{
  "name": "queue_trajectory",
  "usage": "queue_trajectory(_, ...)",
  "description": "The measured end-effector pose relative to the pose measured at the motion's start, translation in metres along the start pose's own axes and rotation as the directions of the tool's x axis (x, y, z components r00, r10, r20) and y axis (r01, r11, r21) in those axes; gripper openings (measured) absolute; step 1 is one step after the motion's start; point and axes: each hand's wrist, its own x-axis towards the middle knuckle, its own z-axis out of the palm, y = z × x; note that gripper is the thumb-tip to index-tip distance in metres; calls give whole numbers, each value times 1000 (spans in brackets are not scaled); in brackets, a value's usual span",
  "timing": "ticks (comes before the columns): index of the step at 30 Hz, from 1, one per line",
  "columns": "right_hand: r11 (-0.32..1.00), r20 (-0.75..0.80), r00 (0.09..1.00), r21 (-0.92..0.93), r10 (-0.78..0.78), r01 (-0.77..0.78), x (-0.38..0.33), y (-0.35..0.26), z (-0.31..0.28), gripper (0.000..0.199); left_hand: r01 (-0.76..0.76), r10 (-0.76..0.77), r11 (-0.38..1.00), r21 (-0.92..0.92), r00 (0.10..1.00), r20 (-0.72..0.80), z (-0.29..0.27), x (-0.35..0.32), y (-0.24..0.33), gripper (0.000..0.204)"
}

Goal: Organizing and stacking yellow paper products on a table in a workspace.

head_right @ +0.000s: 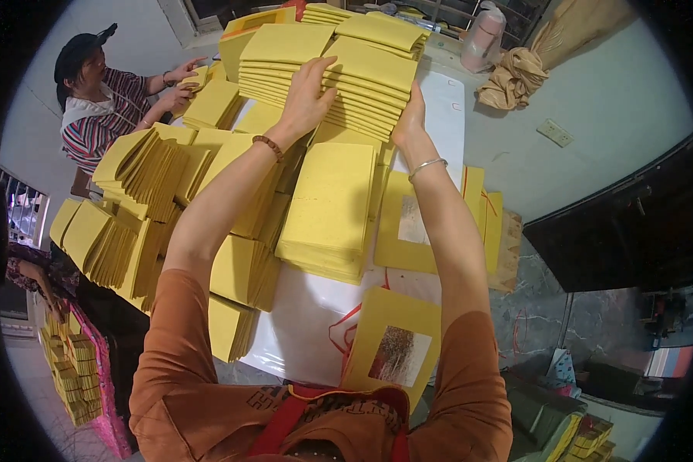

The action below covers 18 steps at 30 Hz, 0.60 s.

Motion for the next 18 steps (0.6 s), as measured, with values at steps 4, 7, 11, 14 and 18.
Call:
queue_trajectory(4,1000,19,999,3,-31,31,2,0,-4,60,-14,14,1000,2,1000,-17,-2,-2,-2,53)
queue_trajectory(7,995,25,999,-83,-46,48,3,-2,-11,64,17,-17,998,62,1000,-10,-9,-4,-2,53)
queue_trajectory(11,973,-86,996,-230,-19,-1,-11,-7,-9,80,82,-81,996,35,996,-49,-25,-4,-8,53)
queue_trajectory(14,955,-191,981,-294,-21,-37,-5,-8,-35,87,156,-157,981,-115,988,5,-43,-6,2,52)
queue_trajectory(18,955,-166,986,-296,-15,-35,-39,-3,-52,83,314,-335,893,-322,942,-10,-72,-26,4,50)
